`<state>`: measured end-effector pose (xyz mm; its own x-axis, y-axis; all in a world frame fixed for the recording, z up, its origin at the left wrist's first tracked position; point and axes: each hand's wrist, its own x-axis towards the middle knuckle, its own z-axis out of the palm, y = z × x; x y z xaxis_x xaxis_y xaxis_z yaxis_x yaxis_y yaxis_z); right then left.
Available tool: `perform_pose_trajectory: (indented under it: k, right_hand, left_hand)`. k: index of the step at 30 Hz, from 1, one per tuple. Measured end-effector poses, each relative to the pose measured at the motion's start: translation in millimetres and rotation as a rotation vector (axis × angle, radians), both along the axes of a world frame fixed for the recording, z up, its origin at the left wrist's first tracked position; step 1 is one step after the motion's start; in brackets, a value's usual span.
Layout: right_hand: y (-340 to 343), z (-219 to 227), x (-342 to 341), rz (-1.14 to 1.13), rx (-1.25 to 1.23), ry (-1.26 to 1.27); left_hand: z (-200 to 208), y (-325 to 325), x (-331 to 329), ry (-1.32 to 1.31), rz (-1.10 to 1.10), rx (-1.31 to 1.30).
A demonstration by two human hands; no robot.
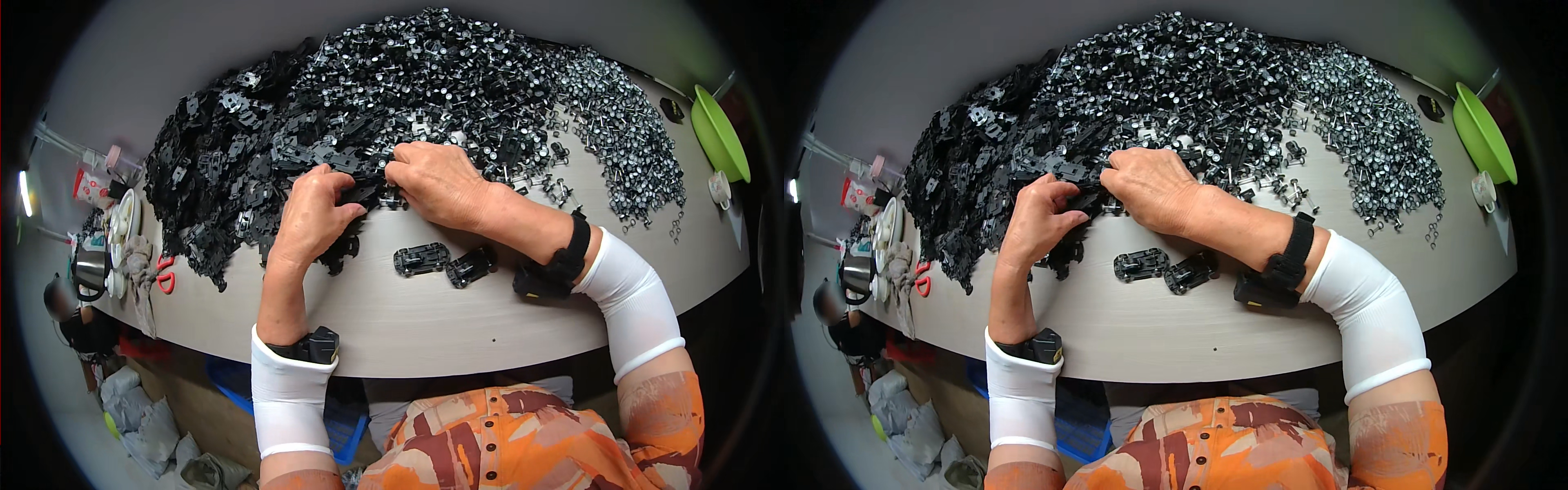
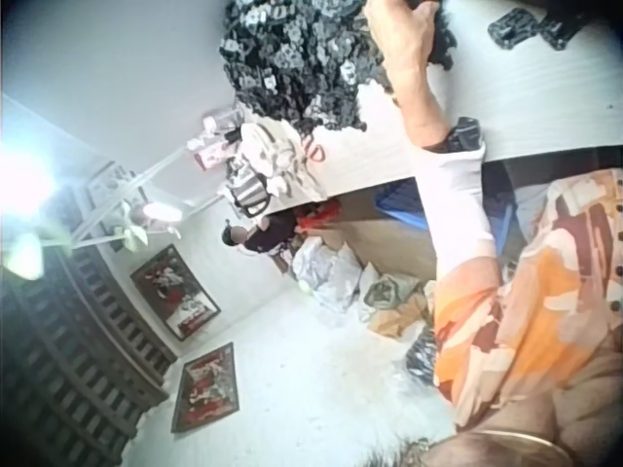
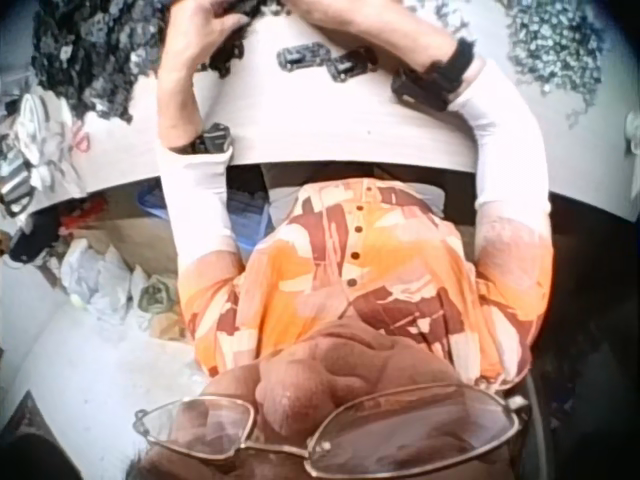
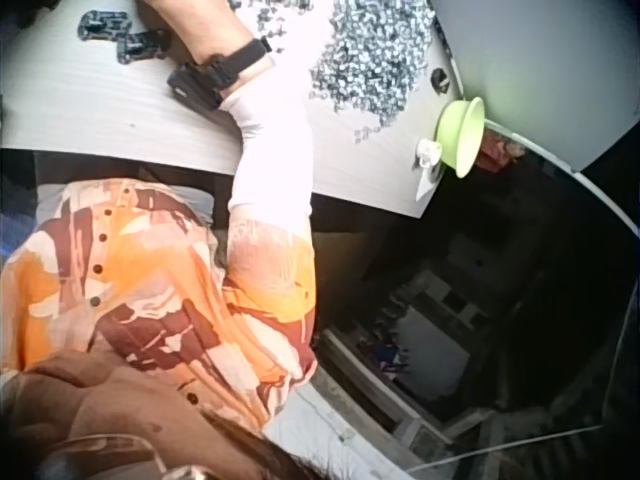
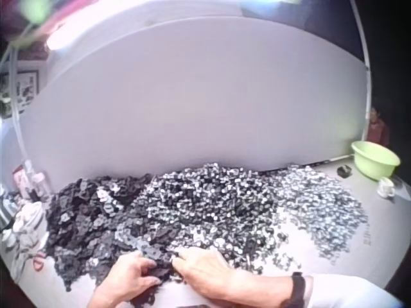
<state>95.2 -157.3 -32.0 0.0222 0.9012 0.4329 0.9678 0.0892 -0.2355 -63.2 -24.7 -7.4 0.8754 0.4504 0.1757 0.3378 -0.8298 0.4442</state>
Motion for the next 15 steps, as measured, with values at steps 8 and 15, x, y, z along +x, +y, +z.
perform_pose_trajectory:
  k: [8, 15]
  right_hand:
    - [-11, 13, 12, -0.026, 0.182, 0.228]
    - [-23, 30, 14, 0.04, 0.015, 0.885]
  left_hand:
    - [3, 7, -5, -0.158, 0.085, -0.109]
    - [13, -4, -3, -0.204, 0.057, -1.038]
